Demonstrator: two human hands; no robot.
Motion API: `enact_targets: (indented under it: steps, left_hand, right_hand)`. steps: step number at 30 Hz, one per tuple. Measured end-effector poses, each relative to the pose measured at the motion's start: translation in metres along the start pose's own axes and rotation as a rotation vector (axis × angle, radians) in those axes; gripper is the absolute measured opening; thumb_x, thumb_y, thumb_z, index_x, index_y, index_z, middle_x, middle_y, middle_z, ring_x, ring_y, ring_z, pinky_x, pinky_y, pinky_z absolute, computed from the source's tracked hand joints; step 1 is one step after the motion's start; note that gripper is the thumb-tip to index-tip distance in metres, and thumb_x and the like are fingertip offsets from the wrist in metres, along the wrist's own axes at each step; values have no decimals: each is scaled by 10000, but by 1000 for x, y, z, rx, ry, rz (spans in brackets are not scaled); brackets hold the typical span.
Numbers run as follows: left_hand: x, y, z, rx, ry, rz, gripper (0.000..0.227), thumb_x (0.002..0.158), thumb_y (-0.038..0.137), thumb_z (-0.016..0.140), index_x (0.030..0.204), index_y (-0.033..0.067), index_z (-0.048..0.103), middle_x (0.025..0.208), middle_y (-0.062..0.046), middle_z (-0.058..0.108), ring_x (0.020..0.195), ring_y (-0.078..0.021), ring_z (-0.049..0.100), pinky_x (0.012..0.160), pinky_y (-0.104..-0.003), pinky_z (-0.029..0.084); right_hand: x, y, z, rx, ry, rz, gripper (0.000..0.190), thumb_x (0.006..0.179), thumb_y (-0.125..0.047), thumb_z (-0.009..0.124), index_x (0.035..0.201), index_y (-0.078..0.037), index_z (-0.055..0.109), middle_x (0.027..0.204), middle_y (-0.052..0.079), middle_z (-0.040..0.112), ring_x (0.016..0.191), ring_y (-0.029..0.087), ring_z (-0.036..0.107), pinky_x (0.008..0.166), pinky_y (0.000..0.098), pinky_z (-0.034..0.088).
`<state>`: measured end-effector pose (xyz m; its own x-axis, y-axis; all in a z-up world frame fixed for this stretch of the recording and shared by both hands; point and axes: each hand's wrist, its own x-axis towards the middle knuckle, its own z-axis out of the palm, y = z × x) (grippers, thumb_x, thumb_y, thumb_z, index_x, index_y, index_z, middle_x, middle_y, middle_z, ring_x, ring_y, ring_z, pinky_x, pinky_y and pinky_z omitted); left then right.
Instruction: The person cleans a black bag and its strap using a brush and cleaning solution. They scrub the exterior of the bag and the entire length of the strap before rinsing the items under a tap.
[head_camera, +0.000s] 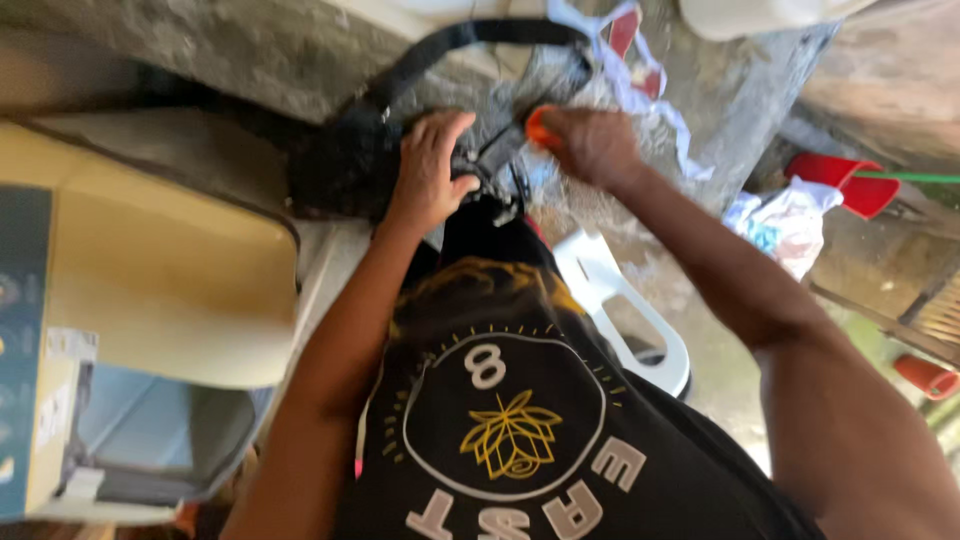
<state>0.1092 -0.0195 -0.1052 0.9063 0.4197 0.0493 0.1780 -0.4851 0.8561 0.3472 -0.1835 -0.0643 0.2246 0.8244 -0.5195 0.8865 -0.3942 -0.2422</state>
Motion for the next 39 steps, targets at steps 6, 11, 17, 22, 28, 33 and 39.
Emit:
enact_targets:
  steps: [6, 11, 17, 22, 28, 33, 39]
  left_hand:
    - [-3, 0, 0, 10, -21, -24, 972, 765, 127, 921, 1576, 111, 387, 1540, -123, 508, 1427, -406, 440, 1147, -541, 340]
    - [-4, 4, 0, -12, -42, -61, 1008, 739, 141, 923, 1584, 129, 373, 1489, -98, 549, 1392, -392, 454, 1133, -541, 342]
    - [-1, 4, 0, 22, -26, -32, 979, 735, 182, 883, 1566, 123, 368, 1493, -134, 539, 1385, -405, 455, 1141, -541, 342]
    - [9, 16, -16, -6, -30, -9, 810, 820, 161, 841, 1527, 127, 447, 1504, -136, 513, 1402, -392, 458, 1160, -541, 376]
    - [34, 10, -51, 439, 71, -59, 556, 929, 172, 779, 1437, 97, 565, 1446, -155, 531, 1252, -414, 500, 1012, -540, 454]
    - [67, -22, -40, 593, -103, 198, 344, 984, 178, 724, 1289, 84, 597, 1236, -113, 622, 1092, -357, 596, 825, -503, 498]
    - [87, -29, -64, -50, -94, -333, 189, 1044, 205, 593, 1165, 60, 586, 1004, -68, 618, 906, -191, 661, 728, -363, 541]
  right_hand:
    - [11, -15, 80, 134, 395, -361, 623, 757, -258, 687, 1362, -152, 577, 1034, 117, 756, 657, 287, 689, 505, 400, 539]
    - [49, 93, 71, -99, 385, 109, 354, 1108, -451, 602, 1381, -227, 585, 774, 57, 688, 518, 218, 618, 434, 466, 492]
    - [27, 24, 97, 28, 402, -91, 463, 990, -499, 674, 1357, -227, 598, 871, 106, 723, 661, 298, 688, 524, 452, 537]
    - [43, 64, 10, 47, 347, 288, 307, 1007, -394, 715, 1177, -169, 593, 899, 154, 722, 739, 375, 709, 566, 490, 531]
    - [37, 44, -2, 81, 497, 208, 407, 1013, -431, 767, 1128, -111, 543, 869, 180, 722, 728, 401, 700, 584, 503, 520]
    - [44, 38, -24, 128, 310, 371, 436, 977, -449, 744, 1076, -89, 520, 824, 189, 709, 686, 388, 709, 570, 511, 530]
    - [34, 37, -30, 145, 257, 294, 383, 994, -444, 729, 1099, -119, 555, 847, 152, 711, 680, 354, 709, 568, 488, 537]
